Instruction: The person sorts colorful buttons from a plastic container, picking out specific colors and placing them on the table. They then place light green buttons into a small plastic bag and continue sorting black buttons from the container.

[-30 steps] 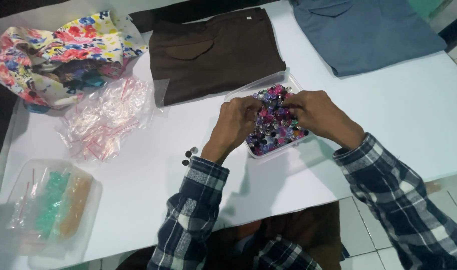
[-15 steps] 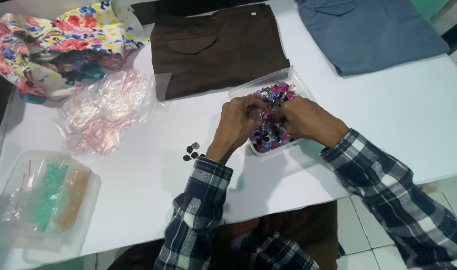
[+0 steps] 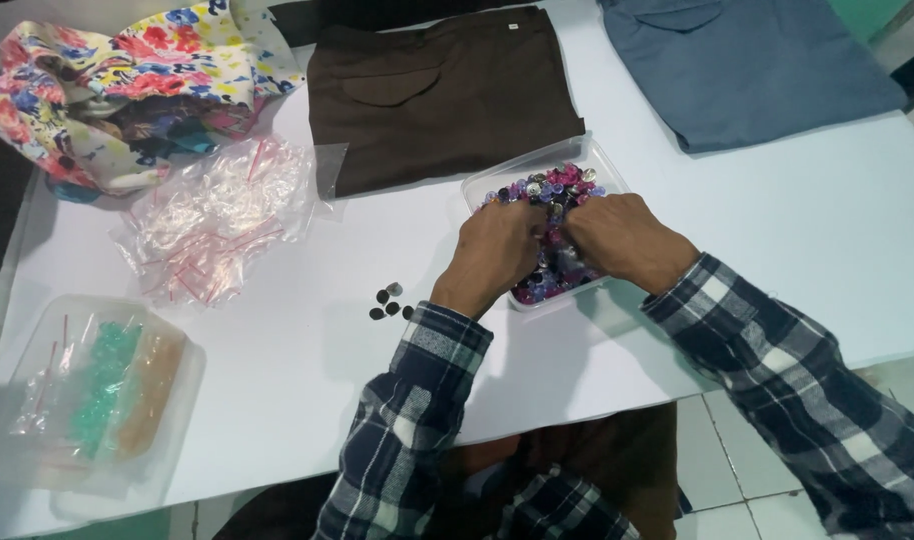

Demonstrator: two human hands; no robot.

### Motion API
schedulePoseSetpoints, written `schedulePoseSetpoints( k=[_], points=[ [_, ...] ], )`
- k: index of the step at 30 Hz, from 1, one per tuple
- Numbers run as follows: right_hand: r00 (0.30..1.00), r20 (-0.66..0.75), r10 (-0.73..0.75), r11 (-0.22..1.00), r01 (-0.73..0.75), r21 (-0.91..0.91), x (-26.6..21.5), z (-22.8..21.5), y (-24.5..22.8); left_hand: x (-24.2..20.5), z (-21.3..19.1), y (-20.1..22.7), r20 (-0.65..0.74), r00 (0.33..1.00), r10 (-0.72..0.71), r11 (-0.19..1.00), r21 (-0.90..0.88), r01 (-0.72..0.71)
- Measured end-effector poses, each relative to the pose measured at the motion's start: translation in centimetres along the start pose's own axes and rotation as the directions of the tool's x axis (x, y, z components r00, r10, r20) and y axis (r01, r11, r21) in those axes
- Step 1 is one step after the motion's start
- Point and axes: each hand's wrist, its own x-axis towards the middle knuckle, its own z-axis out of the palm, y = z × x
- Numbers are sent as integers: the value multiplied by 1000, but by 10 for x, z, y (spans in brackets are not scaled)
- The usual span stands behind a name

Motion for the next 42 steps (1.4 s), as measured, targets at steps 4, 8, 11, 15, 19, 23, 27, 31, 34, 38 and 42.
schedulePoseSetpoints(
  k=[4,8,11,15,19,23,27,31,34,38,42],
  points=[
    [999,51,8,1000,-8,0,-10,-23,-3,-4,-5,5,-22,1000,13,999,47,-12],
    [996,61,57,982,-67,178,-29,-60,-11,0,-6,18,49,999,-8,998,65,5],
    [992,37,117,963,-123,241,-40,-73,-13,8,10,23,103,995,9,994,106,-20],
    [991,30,133,948,-136,287,-47,-78,-12,22,33,21,98,991,95,985,135,-107],
    [989,44,140,927,-146,344,-42,-58,-5,27,37,17,64,985,159,960,222,-169],
    [989,8,146,915,-138,379,-29,-38,8,21,17,15,51,993,107,988,110,-112],
    [983,15,182,836,-162,524,-38,-53,-5,16,3,7,24,997,69,997,-22,-68],
    [979,-29,201,749,-135,649,-42,-60,-9,17,0,2,1,997,77,991,-112,-76],
    [981,-41,188,698,-104,709,-51,-62,-12,13,-4,1,0,996,94,968,-233,-91],
    [970,-75,231,549,-67,833,-53,-56,-4,8,-18,3,13,994,111,897,-431,-95],
    [969,-76,234,351,-12,936,-57,-56,-5,7,-21,-1,42,993,114,756,-652,-59]
  ],
)
